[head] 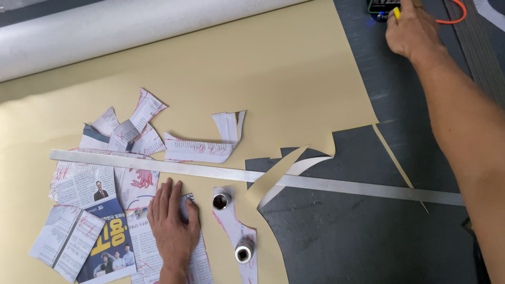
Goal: The person aligns a paper template on a large sheet of cardboard and secures it with weights. They use a ruler and pencil to mark a straight line along the template's edge, then cut the cardboard along the marked line with scissors.
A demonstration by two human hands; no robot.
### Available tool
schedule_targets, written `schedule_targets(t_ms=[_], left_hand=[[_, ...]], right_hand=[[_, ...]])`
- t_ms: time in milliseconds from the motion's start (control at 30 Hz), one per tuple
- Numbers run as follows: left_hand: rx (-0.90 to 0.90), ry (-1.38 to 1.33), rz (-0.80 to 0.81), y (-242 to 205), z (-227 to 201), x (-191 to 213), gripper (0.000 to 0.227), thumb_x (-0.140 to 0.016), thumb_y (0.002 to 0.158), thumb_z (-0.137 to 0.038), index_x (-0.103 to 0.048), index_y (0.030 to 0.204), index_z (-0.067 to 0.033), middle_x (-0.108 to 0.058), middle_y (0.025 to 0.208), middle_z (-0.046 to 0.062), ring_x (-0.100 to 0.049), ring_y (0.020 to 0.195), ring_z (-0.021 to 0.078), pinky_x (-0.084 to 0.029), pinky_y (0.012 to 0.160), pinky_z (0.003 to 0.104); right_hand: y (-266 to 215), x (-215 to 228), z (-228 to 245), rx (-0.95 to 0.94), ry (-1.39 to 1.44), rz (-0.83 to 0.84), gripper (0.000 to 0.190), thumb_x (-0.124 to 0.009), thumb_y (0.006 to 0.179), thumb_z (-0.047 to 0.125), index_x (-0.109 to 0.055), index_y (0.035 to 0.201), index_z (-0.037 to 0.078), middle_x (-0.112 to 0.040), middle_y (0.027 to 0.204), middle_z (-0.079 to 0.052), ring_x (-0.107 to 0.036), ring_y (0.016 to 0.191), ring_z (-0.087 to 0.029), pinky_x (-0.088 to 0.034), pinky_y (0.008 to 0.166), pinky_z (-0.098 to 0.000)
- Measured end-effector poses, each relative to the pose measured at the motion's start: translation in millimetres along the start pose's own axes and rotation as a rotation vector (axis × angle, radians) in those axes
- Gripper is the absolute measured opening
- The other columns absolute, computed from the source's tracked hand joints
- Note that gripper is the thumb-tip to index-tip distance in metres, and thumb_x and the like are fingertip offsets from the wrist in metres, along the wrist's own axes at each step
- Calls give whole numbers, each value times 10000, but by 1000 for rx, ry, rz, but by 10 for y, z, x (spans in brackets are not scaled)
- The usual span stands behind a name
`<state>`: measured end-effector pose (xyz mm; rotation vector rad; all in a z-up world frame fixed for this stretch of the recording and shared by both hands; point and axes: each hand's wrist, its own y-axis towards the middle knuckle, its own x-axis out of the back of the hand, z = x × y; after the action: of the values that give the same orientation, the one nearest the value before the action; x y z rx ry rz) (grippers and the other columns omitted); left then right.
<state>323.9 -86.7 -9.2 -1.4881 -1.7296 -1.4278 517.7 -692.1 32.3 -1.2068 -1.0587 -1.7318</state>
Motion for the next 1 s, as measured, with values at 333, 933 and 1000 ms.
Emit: schedule_targets(t_ms=[333, 933, 1000], left_hand=[[1, -6, 10, 10, 20, -8, 472, -624, 914, -157, -615, 1371, -39, -572, 1480, 168, -498, 1407, 353, -326, 1205, 507], [10, 1, 13, 14, -15, 14, 467, -624, 908, -150, -619, 1362, -39, -575, 1477, 160, -497, 1404, 342, -327, 1192, 507], [9, 2, 13, 6, -15, 17, 465, -624, 910, -149, -619, 1361, -38, -575, 1474, 163, -499, 1403, 342, -328, 1195, 507]], right_hand=[[304, -320, -367, -11, -176, 103, 516, -431, 1230, 365, -664, 1258, -94, -680, 1201, -361, -626, 1156, -500, -447, 1012, -574], [273, -406, -408, 32, -172, 21, 472, -485, 1158, 305, -524, 1427, -81, -637, 1184, -380, -632, 1074, -515, -465, 937, -577], [234, -369, -366, 28, -177, 35, 433, -490, 1183, 307, -545, 1394, -66, -646, 1186, -366, -634, 1114, -509, -471, 972, -571]])
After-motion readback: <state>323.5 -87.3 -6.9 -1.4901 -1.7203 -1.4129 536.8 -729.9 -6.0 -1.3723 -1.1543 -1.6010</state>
